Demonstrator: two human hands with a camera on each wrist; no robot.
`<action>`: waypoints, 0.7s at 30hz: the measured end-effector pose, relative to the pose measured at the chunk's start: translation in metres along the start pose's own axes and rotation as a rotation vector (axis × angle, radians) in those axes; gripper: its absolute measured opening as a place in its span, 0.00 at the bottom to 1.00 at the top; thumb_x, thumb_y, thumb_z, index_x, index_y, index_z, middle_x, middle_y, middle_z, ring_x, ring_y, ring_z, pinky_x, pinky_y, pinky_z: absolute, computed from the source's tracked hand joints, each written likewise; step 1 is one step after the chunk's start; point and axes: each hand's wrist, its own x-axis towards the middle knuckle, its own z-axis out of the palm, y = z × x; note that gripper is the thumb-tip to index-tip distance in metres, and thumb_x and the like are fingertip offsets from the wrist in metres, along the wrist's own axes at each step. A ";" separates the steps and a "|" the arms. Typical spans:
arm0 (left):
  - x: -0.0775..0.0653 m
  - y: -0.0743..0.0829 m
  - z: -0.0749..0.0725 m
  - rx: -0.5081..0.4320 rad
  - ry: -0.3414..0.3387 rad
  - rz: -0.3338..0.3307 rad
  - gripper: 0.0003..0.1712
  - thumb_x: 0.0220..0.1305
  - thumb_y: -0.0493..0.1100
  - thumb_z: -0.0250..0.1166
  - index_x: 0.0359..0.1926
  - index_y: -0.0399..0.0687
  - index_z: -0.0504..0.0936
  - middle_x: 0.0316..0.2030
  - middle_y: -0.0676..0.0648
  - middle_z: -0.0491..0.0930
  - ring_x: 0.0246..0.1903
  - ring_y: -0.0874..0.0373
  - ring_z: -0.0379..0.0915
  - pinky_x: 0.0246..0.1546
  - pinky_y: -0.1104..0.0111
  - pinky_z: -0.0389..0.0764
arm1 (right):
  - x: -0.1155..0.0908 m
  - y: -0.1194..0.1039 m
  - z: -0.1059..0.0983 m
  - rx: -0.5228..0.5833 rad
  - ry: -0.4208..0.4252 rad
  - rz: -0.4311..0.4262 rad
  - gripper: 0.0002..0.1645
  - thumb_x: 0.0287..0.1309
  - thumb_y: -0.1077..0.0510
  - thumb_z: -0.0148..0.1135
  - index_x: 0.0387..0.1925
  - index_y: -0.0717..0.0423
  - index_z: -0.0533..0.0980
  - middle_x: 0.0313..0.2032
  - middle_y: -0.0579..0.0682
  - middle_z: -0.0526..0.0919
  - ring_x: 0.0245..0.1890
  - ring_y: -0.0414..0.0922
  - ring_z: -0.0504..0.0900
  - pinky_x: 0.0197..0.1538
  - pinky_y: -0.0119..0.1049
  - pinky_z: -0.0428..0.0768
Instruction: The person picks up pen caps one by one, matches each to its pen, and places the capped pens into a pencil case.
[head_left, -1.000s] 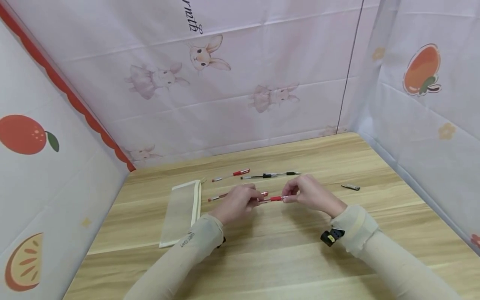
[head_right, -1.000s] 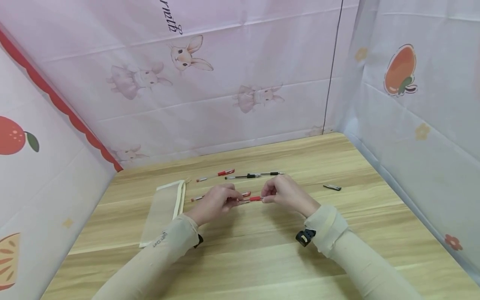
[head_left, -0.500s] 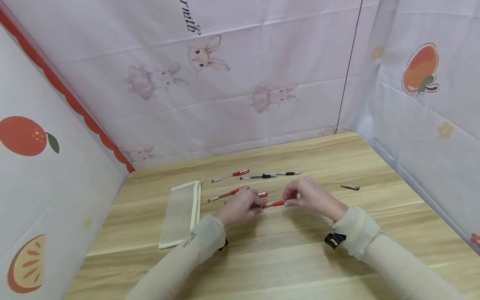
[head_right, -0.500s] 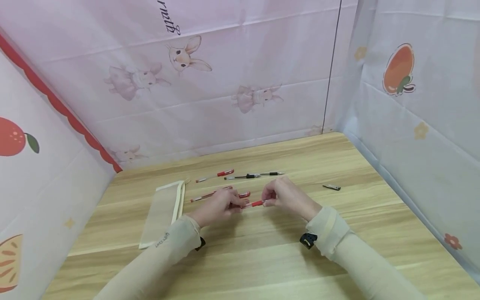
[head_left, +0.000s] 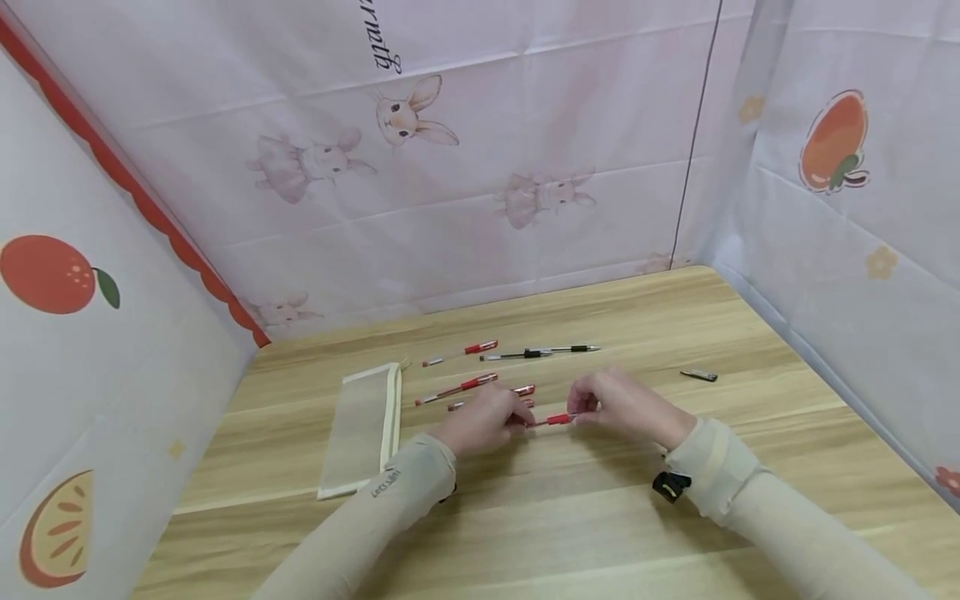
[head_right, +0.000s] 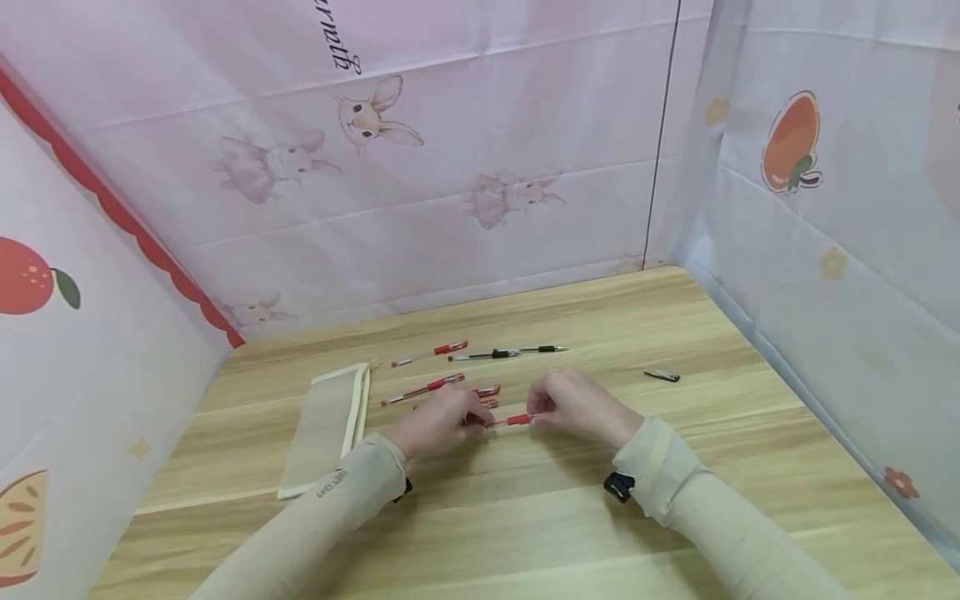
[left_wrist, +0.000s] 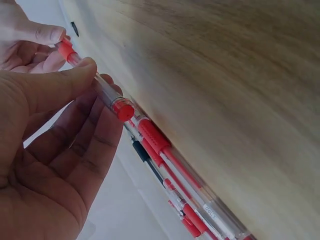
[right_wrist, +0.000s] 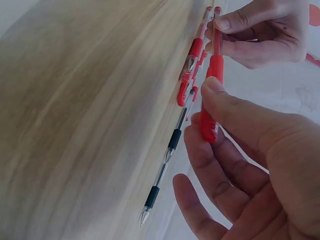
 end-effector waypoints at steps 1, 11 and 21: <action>0.000 0.000 0.001 -0.002 0.001 0.000 0.07 0.70 0.35 0.72 0.45 0.49 0.94 0.39 0.55 0.91 0.36 0.67 0.79 0.43 0.74 0.84 | -0.001 0.000 0.000 -0.006 -0.002 0.002 0.07 0.61 0.65 0.77 0.32 0.50 0.87 0.30 0.39 0.88 0.31 0.33 0.80 0.38 0.29 0.83; 0.001 0.001 0.004 0.092 -0.014 -0.022 0.06 0.70 0.37 0.73 0.39 0.55 0.92 0.36 0.57 0.88 0.32 0.65 0.75 0.38 0.76 0.79 | -0.008 0.007 -0.004 -0.020 -0.013 0.082 0.03 0.65 0.59 0.76 0.39 0.51 0.87 0.37 0.42 0.89 0.38 0.37 0.83 0.46 0.39 0.85; 0.005 0.005 0.005 0.135 -0.024 -0.053 0.06 0.69 0.36 0.74 0.39 0.53 0.92 0.35 0.56 0.87 0.33 0.64 0.75 0.40 0.73 0.79 | -0.020 0.027 -0.016 0.021 -0.028 0.091 0.04 0.67 0.64 0.71 0.40 0.54 0.86 0.37 0.44 0.89 0.39 0.39 0.84 0.47 0.39 0.86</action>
